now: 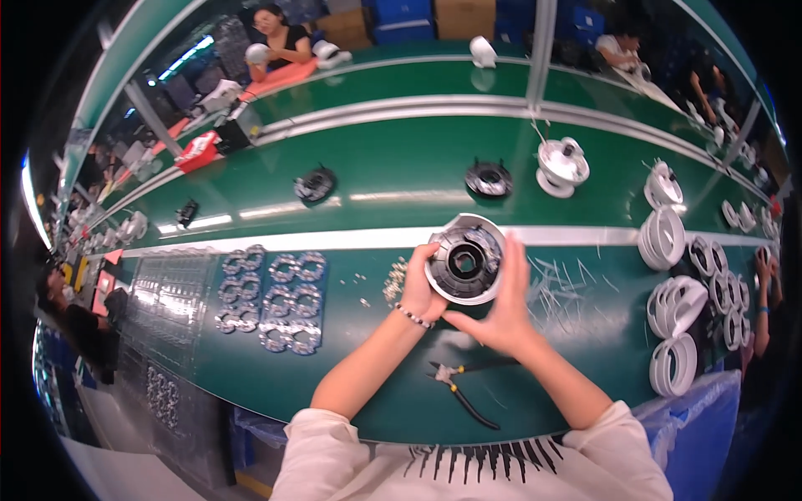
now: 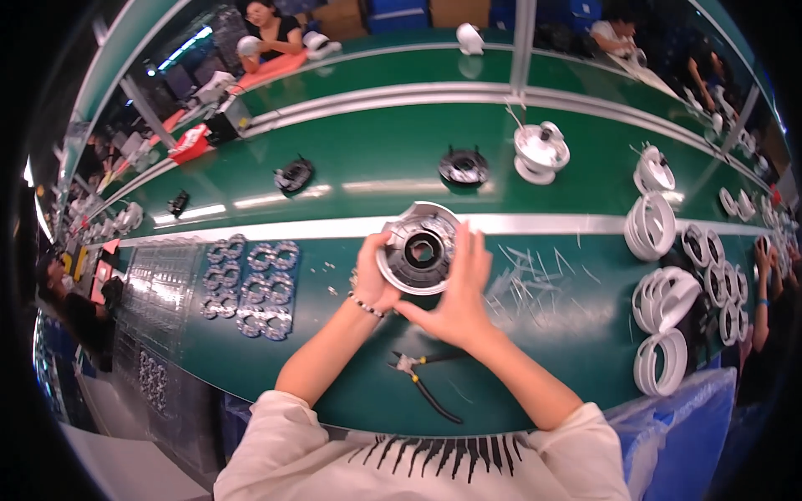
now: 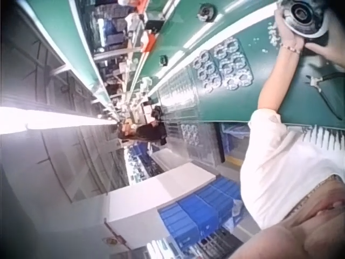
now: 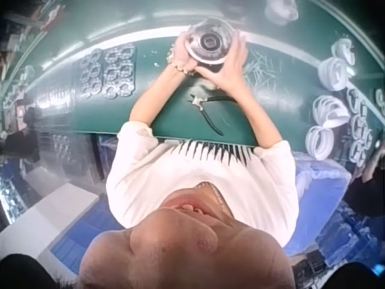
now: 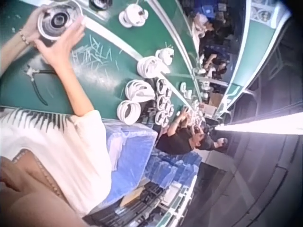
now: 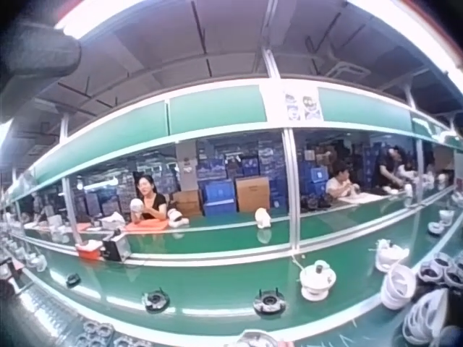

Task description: Assembling electronic housing components and clipping wires on a factory assembly line.

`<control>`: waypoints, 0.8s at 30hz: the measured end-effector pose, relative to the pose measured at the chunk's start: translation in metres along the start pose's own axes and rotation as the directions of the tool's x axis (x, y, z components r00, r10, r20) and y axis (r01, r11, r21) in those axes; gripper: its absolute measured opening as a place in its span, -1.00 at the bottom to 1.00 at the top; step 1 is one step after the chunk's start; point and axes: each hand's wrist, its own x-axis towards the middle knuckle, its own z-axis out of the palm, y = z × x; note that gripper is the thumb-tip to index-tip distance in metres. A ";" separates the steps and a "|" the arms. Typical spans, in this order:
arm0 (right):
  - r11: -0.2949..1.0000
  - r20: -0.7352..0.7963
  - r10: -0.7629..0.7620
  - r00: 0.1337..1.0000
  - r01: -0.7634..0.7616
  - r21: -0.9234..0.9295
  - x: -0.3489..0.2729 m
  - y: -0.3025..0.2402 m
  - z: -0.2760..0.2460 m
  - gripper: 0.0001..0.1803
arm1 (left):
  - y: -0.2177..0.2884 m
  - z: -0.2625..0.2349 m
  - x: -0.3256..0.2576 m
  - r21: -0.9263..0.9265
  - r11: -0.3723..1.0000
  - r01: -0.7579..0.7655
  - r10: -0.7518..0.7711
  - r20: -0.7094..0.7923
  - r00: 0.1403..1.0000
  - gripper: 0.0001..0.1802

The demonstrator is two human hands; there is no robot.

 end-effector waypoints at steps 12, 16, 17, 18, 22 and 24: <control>0.843 0.853 -0.053 0.519 0.481 -0.241 -0.103 -0.026 -0.040 0.04 | 0.053 -0.092 0.173 0.285 0.919 -0.272 0.385 -0.507 0.771 -0.56; 0.897 0.842 -0.062 0.536 0.400 -0.189 -0.090 -0.008 -0.041 0.08 | 0.066 -0.111 0.214 0.560 0.795 -0.231 0.535 -0.470 0.702 -0.50; 0.912 0.827 -0.019 0.562 0.348 -0.216 -0.090 0.008 -0.053 0.08 | 0.045 -0.073 0.215 0.840 0.543 0.021 0.537 -0.366 0.761 -0.52; 0.922 0.814 -0.145 0.562 0.375 -0.095 -0.081 -0.007 -0.046 0.01 | 0.093 -0.121 0.220 0.849 0.511 -0.134 0.691 -0.312 0.652 -0.55; 0.827 0.827 -0.090 0.556 0.504 -0.249 -0.059 0.013 -0.060 -0.28 | 0.073 -0.052 0.210 0.908 -0.271 -0.320 0.889 0.364 0.279 -0.52; 0.811 0.762 -0.124 0.636 0.507 -0.291 -0.042 0.027 -0.074 -0.54 | 0.057 0.011 0.198 0.751 -0.446 -0.487 0.755 0.608 0.245 -0.63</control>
